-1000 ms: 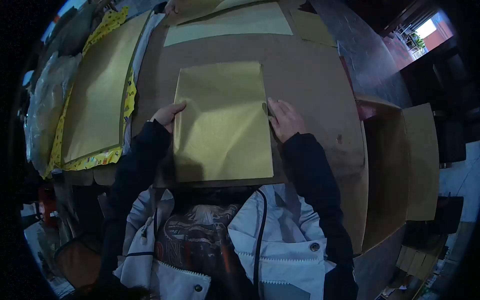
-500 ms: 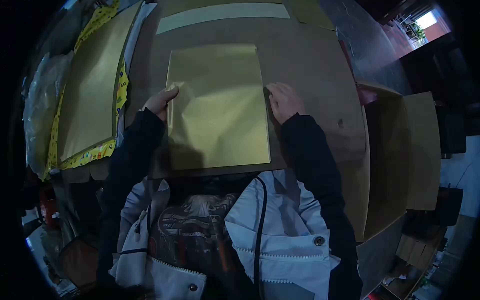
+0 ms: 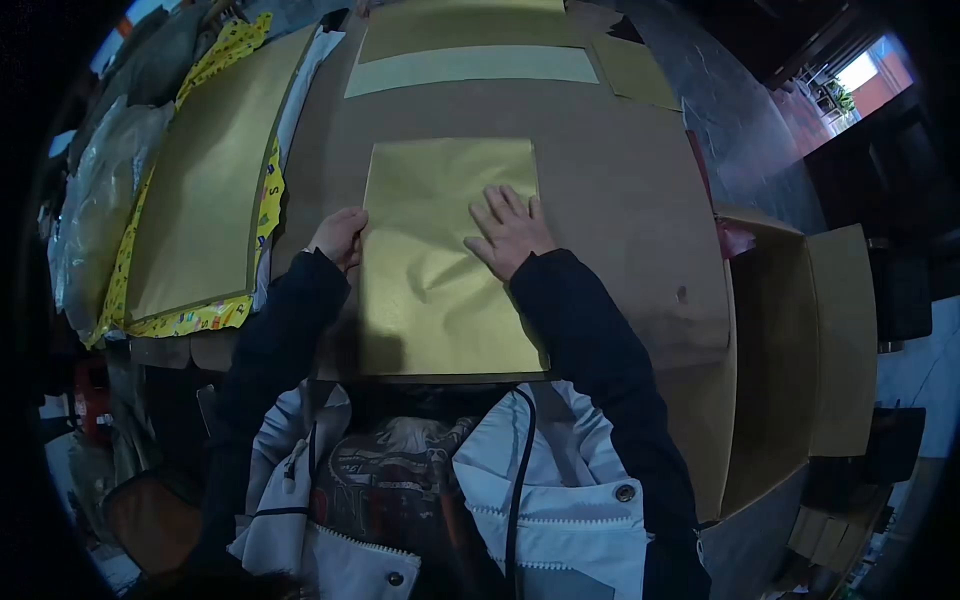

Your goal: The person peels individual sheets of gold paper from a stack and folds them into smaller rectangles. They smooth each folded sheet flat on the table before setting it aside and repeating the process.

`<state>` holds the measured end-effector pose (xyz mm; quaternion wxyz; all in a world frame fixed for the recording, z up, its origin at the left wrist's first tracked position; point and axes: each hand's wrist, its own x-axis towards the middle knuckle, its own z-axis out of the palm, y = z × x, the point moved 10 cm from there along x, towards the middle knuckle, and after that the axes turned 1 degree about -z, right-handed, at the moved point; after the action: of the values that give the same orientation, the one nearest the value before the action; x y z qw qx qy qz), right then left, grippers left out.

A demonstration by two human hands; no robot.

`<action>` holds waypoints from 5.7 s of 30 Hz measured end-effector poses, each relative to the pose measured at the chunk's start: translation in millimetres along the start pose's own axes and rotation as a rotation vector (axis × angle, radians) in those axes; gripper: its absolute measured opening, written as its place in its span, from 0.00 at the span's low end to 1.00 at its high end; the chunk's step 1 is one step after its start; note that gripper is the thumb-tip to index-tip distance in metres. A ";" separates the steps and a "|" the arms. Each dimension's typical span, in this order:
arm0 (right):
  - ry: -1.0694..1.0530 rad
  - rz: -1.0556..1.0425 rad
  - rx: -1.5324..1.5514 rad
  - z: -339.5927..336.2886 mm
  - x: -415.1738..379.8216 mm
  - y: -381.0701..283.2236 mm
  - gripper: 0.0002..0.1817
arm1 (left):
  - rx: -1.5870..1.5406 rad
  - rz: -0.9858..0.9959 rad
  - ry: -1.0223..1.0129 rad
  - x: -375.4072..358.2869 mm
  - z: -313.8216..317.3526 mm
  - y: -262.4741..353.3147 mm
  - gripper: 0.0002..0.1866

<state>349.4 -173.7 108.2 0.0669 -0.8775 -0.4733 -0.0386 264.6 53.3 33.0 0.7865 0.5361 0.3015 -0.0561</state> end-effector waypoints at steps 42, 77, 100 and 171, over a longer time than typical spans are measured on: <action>0.211 0.299 0.800 -25.7 -76.5 50.2 0.14 | 1.172 0.560 0.309 -99.1 11.0 24.1 0.16; 0.444 0.301 0.259 -43.6 -63.8 40.6 0.07 | 1.325 0.515 0.007 35.8 21.0 113.0 0.12; 0.398 0.247 0.221 -45.0 -60.3 36.1 0.08 | 0.979 0.401 0.127 38.5 -14.2 99.6 0.16; -0.054 -0.024 0.155 23.1 2.1 -97.1 0.46 | 1.951 0.619 0.220 -71.9 50.2 4.3 0.31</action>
<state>269.5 -115.7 93.5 0.1212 -0.8647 -0.4869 0.0208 228.8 -5.8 87.1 -0.0431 0.9979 0.0437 -0.0221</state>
